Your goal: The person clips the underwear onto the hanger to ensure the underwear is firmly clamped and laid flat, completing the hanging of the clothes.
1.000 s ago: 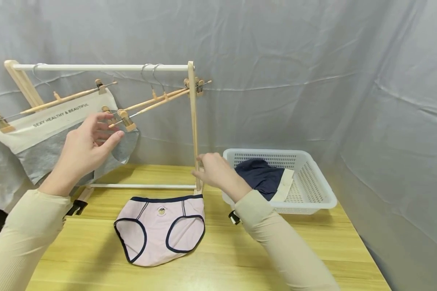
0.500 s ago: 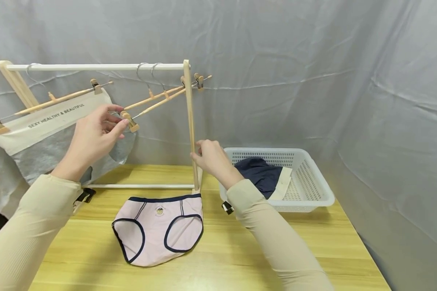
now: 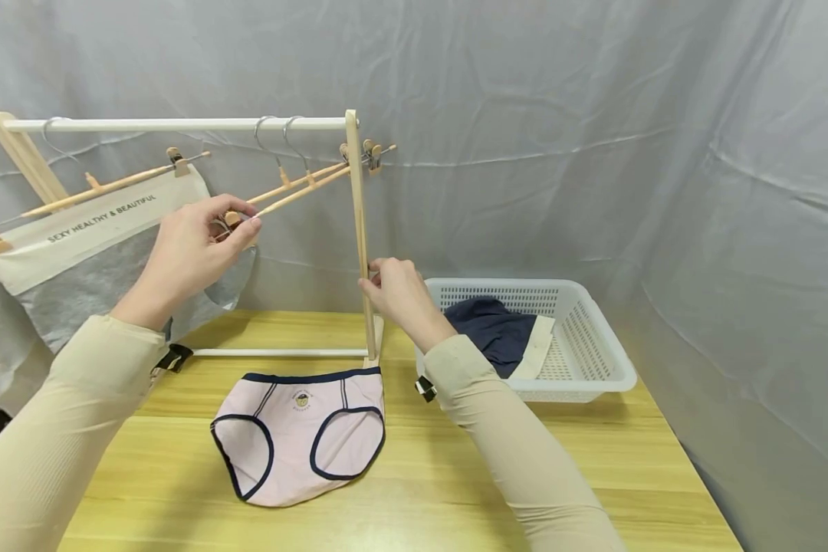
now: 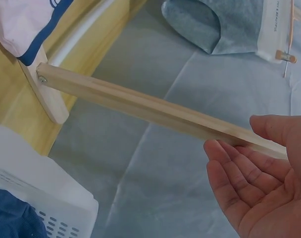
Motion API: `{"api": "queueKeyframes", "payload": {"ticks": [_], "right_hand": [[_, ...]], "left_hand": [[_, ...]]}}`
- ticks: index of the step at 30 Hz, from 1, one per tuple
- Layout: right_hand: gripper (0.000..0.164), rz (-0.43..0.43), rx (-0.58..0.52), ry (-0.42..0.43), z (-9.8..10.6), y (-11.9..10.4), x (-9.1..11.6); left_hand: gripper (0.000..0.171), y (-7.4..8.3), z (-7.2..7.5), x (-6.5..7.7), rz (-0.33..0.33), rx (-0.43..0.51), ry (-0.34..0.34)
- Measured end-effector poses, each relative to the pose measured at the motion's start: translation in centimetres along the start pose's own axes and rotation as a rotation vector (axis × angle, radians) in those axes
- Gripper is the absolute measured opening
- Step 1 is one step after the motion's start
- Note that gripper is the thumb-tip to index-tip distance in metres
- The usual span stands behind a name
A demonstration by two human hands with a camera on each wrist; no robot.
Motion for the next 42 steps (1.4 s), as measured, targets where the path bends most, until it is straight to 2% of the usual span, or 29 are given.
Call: {"api": "queueKeyframes", "payload": {"ticks": [8,18,26,29,35,42], "right_hand": [[0.039,0.006,-0.012,0.010,0.1,-0.1,-0.1],[0.041,0.003,0.005,-0.016,0.0,-0.3,-0.5],[0.041,-0.007,-0.013,-0.072,-0.4,-0.3,-0.4],[0.040,-0.010,-0.010,-0.081,-0.3,0.2,-0.1],[0.035,-0.004,0.003,-0.078,0.3,0.8,0.5],[0.036,0.036,0.013,-0.100,0.2,0.8,0.8]], "left_hand": [[0.021,0.6,0.2,-0.6,-0.015,-0.042,0.040],[0.022,0.1,0.9,-0.3,-0.019,-0.036,0.138],[0.019,-0.3,2.2,0.1,0.048,0.004,0.192],[0.018,-0.3,2.5,0.4,0.047,0.018,0.199],[0.018,-0.5,3.3,1.4,0.004,0.068,0.228],[0.016,-1.8,4.7,3.6,0.059,0.122,0.235]]}}
Point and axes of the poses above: each hand's wrist, its own x-axis away from the middle knuckle, its own z-axis out of the back of the hand, y = z × x, the point moved 5 cm from there along -x, towards the middle knuckle, and after that the axes turned 3 degrees about -z, right-handed, at the moved point
